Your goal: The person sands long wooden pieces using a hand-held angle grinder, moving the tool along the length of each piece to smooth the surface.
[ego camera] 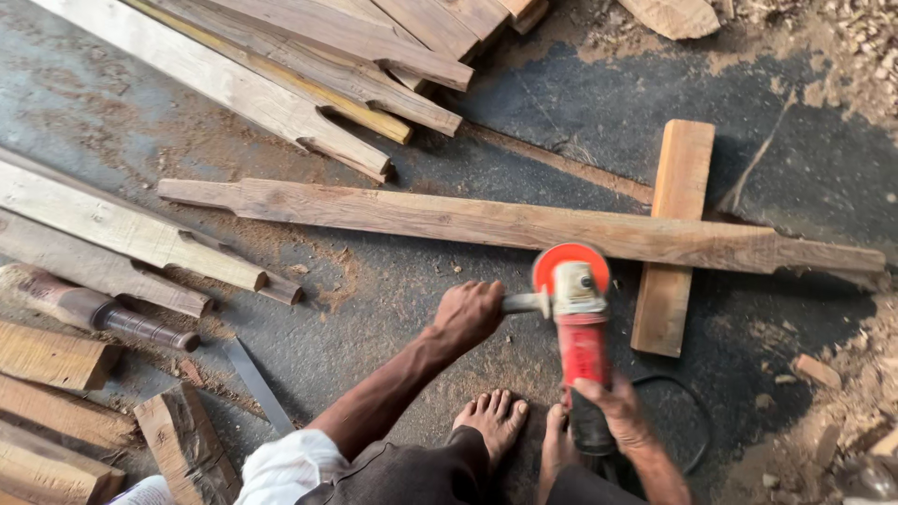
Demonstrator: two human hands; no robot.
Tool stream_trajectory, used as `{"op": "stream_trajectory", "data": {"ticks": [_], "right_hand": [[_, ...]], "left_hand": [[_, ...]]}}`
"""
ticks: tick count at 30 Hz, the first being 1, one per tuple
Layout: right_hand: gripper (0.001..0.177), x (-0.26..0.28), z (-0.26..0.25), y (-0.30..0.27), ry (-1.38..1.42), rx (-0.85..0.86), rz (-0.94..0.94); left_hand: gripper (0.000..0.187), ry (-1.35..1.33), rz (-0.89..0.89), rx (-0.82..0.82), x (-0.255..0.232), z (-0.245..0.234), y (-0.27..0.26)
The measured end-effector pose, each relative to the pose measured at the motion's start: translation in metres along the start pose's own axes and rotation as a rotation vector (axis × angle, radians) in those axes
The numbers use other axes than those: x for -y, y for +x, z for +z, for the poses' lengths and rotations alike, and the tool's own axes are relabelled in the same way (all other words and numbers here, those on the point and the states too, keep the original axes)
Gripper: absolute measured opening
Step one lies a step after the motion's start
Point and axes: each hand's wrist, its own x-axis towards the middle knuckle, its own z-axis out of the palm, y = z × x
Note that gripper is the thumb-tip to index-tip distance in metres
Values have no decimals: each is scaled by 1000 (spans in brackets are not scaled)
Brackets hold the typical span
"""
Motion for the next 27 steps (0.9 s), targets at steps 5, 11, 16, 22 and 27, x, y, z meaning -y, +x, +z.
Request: {"op": "stream_trajectory", "data": {"ticks": [5,11,16,22,27], "right_hand": [[61,8,-2,3,59,30,-5],[57,22,64,38,87,175,-40],[49,35,89,55,93,261,-160],[51,28,26,35,234,-83,-295],[63,42,-98,24,407,-348,-225]], "left_hand": [[43,-217,82,-53,32,-54,20],[106,474,75,-478,156,-83,10],[103,433,48,-72,180,-78,21],[106,0,15,826,-74,38,-111],[91,-116,13,832,-82,72,-129]]}}
